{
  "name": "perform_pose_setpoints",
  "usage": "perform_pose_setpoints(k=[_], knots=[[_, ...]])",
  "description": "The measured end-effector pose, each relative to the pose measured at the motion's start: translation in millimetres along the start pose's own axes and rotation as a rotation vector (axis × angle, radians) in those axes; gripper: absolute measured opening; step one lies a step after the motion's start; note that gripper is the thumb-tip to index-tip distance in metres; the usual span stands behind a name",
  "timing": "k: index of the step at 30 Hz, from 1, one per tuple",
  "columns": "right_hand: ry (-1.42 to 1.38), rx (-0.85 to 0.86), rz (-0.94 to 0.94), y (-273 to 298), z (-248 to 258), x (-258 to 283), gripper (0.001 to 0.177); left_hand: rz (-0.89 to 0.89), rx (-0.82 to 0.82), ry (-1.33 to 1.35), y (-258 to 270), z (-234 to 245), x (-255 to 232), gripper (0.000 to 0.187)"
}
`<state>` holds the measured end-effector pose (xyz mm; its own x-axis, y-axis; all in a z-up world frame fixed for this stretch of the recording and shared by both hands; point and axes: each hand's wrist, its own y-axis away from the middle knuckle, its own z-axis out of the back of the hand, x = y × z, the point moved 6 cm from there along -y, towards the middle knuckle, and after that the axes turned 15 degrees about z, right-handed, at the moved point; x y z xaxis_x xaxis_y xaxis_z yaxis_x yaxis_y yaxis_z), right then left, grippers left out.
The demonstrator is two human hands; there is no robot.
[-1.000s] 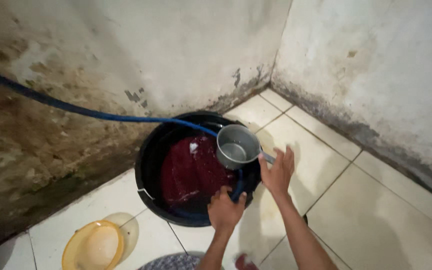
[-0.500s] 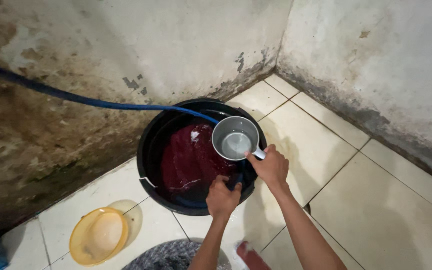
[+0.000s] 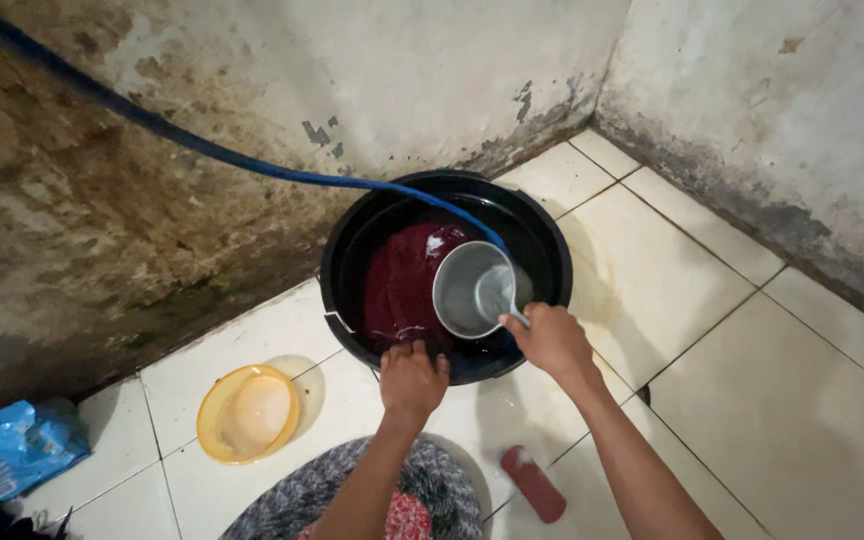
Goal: The person washes a mat by hand, applying soap and scrubbing it while it lies on the floor, using water from a bucket and a small handheld container.
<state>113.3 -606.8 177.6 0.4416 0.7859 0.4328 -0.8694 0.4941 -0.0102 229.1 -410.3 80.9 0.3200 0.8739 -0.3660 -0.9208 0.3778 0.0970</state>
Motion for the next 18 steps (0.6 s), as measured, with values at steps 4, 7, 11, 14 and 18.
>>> perform_pose_setpoints(k=[4, 7, 11, 14, 18], knots=[[-0.020, 0.054, 0.061, 9.1, -13.8, 17.3, 0.046, -0.039, -0.165, -0.133, -4.4, 0.1, -0.8, 0.056], [-0.025, 0.117, 0.034, 13.6, -23.1, 23.7, 0.045, -0.029, -0.109, -0.178, -5.9, -5.0, 2.2, 0.059], [-0.064, 0.144, 0.011, 12.6, -30.7, 28.8, 0.041, -0.032, -0.014, -0.262, -9.6, -11.7, 2.5, 0.069], [-0.035, 0.192, -0.008, 10.2, -40.1, 30.7, 0.043, -0.014, 0.092, -0.320, -13.7, -16.1, 4.9, 0.071], [-0.047, 0.224, -0.032, 3.2, -47.4, 25.4, 0.043, 0.007, 0.147, -0.304, -18.6, -10.9, 1.4, 0.078]])
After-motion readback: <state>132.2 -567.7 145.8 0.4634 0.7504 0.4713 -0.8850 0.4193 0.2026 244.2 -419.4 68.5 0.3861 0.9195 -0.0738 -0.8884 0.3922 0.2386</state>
